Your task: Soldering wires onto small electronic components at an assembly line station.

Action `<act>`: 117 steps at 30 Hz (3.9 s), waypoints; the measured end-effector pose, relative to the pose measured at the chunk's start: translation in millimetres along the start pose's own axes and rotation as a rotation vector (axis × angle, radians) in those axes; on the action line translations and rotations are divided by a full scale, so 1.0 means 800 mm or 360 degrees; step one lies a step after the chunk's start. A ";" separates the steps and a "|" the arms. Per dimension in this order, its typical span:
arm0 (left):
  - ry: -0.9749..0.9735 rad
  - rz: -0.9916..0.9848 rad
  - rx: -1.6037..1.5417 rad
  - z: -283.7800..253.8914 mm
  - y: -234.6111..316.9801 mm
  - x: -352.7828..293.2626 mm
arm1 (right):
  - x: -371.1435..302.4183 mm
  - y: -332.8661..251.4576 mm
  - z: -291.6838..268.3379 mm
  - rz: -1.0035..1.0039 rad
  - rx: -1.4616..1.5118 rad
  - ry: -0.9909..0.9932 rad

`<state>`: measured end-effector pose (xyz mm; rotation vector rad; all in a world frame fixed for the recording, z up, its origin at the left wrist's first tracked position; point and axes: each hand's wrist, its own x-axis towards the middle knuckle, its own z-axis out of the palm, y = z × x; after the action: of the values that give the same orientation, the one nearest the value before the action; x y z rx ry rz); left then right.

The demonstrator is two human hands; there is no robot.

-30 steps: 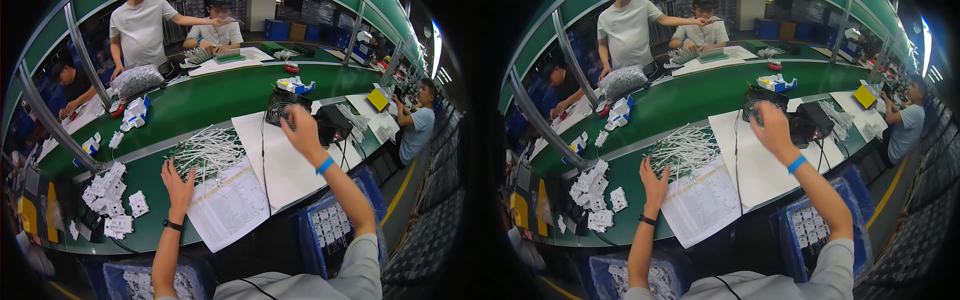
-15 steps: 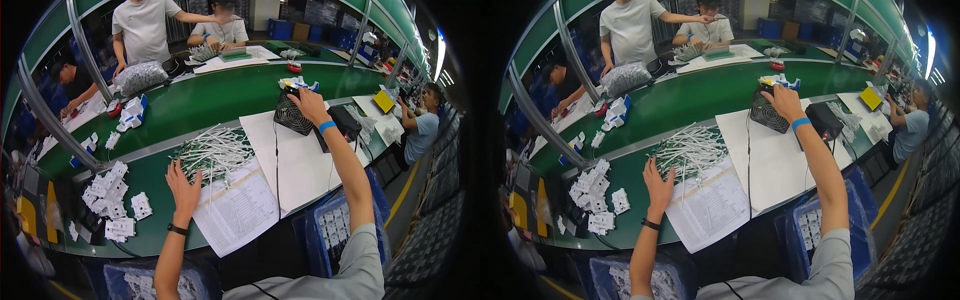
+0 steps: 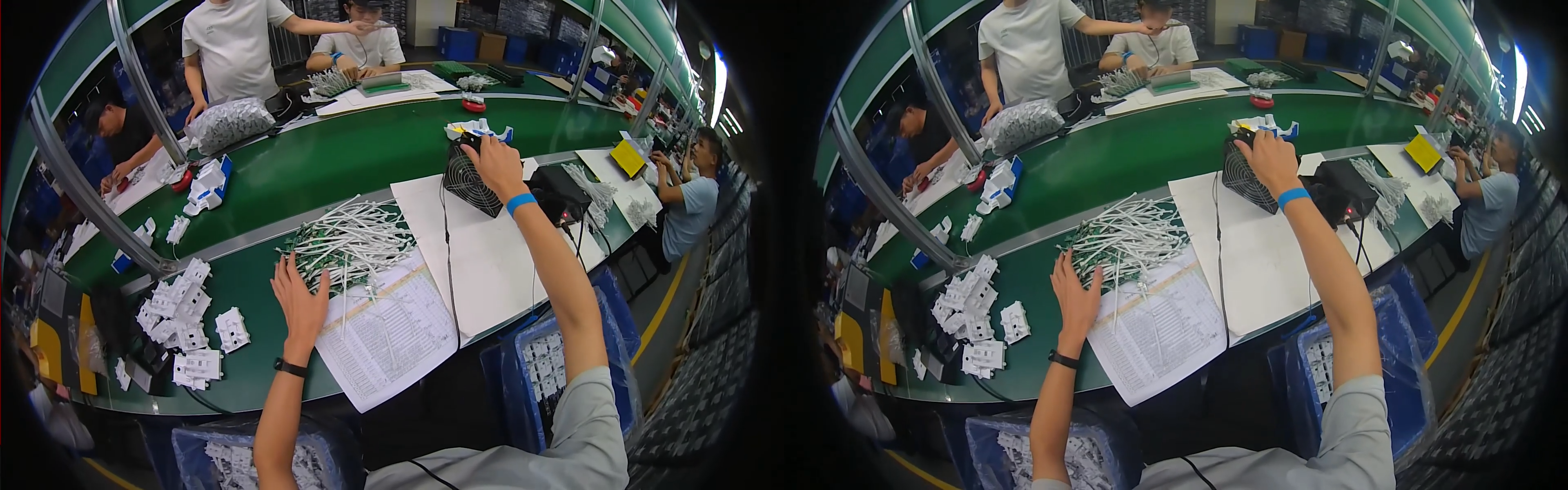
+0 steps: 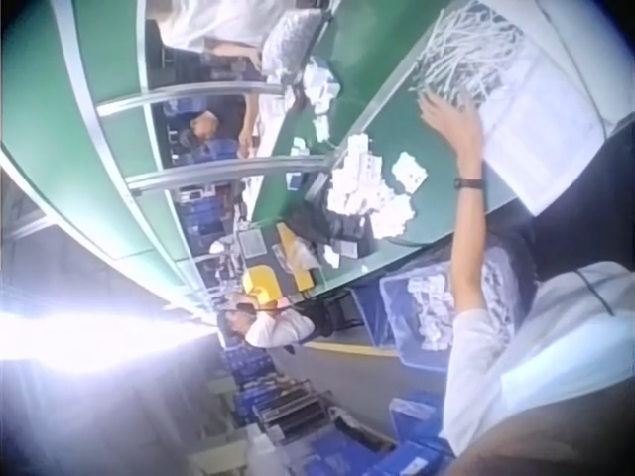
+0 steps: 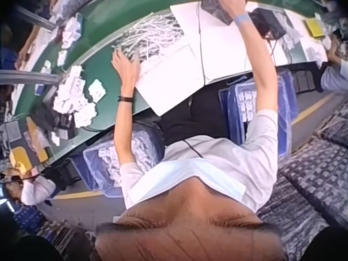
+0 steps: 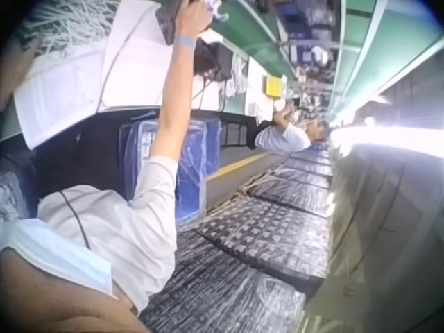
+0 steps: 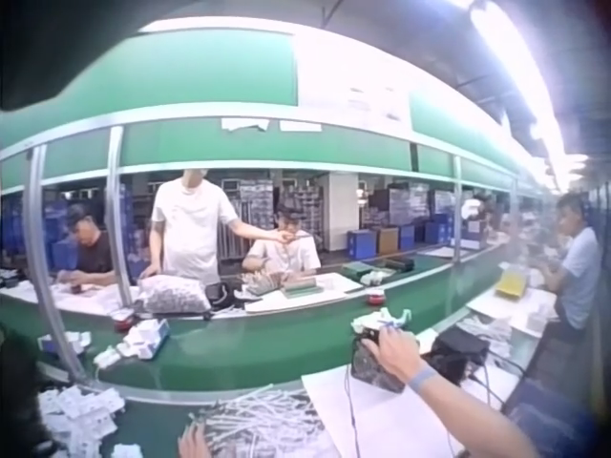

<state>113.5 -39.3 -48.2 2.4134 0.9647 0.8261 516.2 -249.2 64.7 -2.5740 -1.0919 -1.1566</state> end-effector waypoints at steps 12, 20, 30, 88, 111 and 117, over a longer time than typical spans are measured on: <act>-0.0030 0.0000 0.0074 0.001 0.003 -0.002 | -0.003 -0.001 -0.006 0.0113 -0.0028 -0.0169; -0.0036 -0.0023 0.0087 -0.001 0.003 -0.001 | -0.037 0.021 -0.018 0.0179 0.0194 0.0147; -0.0058 -0.0037 0.0097 0.002 0.003 0.001 | -0.034 0.027 -0.010 0.0213 0.0507 0.0248; -0.0087 0.0003 0.0350 0.002 0.014 0.003 | -0.150 -0.047 -0.043 -0.0140 0.1243 0.0502; -0.0161 -0.0031 0.0309 0.002 0.014 0.005 | -0.066 -0.016 -0.031 0.0479 0.1294 0.0288; -0.0150 -0.0047 0.0314 -0.001 0.011 0.001 | -0.069 -0.015 -0.041 0.0460 0.1318 0.0212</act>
<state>117.5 -44.5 -42.2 2.5709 1.0877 0.6262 463.5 -284.2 47.2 -1.8869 -0.8723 -0.6054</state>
